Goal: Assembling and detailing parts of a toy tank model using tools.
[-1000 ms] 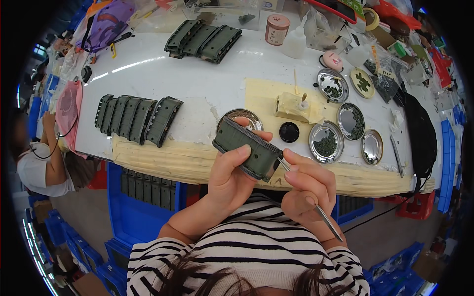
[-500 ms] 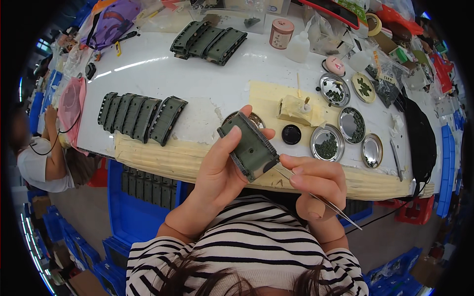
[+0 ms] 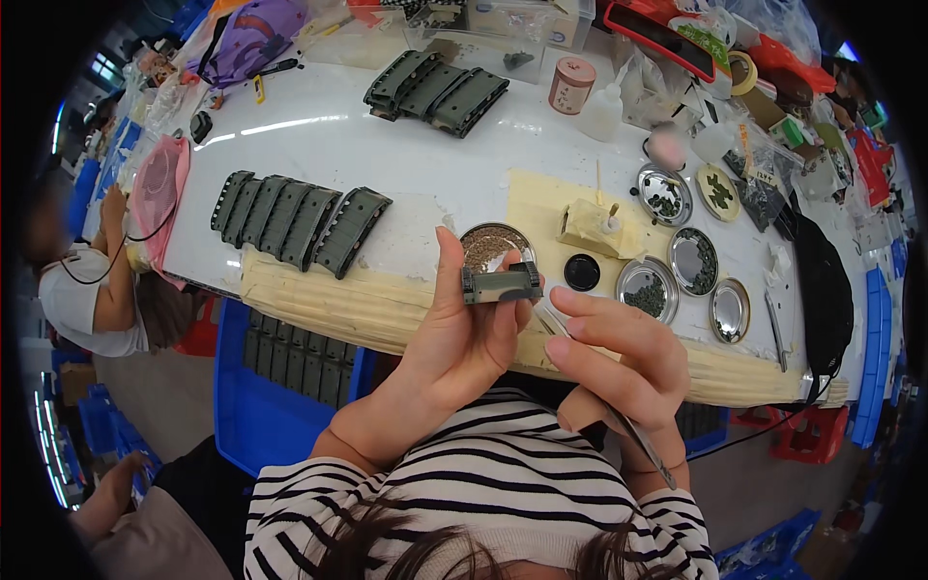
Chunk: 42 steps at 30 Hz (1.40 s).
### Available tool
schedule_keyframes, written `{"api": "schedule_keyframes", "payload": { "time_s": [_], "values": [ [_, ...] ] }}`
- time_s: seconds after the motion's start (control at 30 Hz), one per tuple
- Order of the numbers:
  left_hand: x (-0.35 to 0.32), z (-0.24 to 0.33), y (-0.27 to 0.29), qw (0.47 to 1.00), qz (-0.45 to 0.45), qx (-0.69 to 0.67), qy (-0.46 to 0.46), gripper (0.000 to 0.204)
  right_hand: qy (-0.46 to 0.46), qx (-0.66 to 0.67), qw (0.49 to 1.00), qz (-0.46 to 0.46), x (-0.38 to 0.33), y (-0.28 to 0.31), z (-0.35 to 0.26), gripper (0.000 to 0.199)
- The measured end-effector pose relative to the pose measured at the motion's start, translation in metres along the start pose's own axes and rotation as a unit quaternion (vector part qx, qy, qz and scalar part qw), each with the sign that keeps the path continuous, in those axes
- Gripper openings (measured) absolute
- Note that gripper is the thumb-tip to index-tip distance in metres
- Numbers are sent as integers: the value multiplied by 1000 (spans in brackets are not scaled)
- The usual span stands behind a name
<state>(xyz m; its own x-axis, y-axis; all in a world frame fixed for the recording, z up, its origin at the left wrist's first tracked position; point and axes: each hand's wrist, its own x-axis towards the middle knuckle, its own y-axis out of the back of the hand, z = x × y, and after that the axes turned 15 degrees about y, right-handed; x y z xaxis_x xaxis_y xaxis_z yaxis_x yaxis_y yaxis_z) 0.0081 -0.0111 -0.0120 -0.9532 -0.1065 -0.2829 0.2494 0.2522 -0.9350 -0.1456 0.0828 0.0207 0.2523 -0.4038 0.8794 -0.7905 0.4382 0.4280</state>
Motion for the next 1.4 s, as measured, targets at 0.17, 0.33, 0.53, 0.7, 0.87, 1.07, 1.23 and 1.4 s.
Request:
{"api": "schedule_keyframes", "payload": {
  "time_s": [0.17, 0.33, 0.53, 0.7, 0.87, 1.07, 1.23, 1.4],
  "values": [
    [0, -3, 0, 1000, 9, 8, -7, 58, 15, -47, 998, -26, 3, -3, 3, 44],
    [2, -2, 2, 999, 24, 22, -16, 57, 18, -61, 997, -34, 7, -2, 3, 32],
    [2, -1, 3, 998, 24, 46, -28, 54, 10, -82, 994, -65, 5, 1, 3, 36],
    [2, -1, 4, 998, 20, 49, -23, 52, 7, -95, 993, -77, 7, 2, 2, 41],
    [2, -1, 4, 998, 26, 49, -23, 51, 3, -106, 991, -87, 9, 3, 1, 41],
    [4, -5, -1, 995, 61, 51, -60, 51, 53, -86, 993, -65, 8, 1, 6, 33],
    [4, -3, 4, 996, 50, 56, -51, 52, 48, -91, 993, -64, 11, 0, 3, 34],
    [-3, 2, -4, 994, 15, 81, -76, 49, -48, -42, 998, -9, 12, 4, -6, 33]
  ]
}}
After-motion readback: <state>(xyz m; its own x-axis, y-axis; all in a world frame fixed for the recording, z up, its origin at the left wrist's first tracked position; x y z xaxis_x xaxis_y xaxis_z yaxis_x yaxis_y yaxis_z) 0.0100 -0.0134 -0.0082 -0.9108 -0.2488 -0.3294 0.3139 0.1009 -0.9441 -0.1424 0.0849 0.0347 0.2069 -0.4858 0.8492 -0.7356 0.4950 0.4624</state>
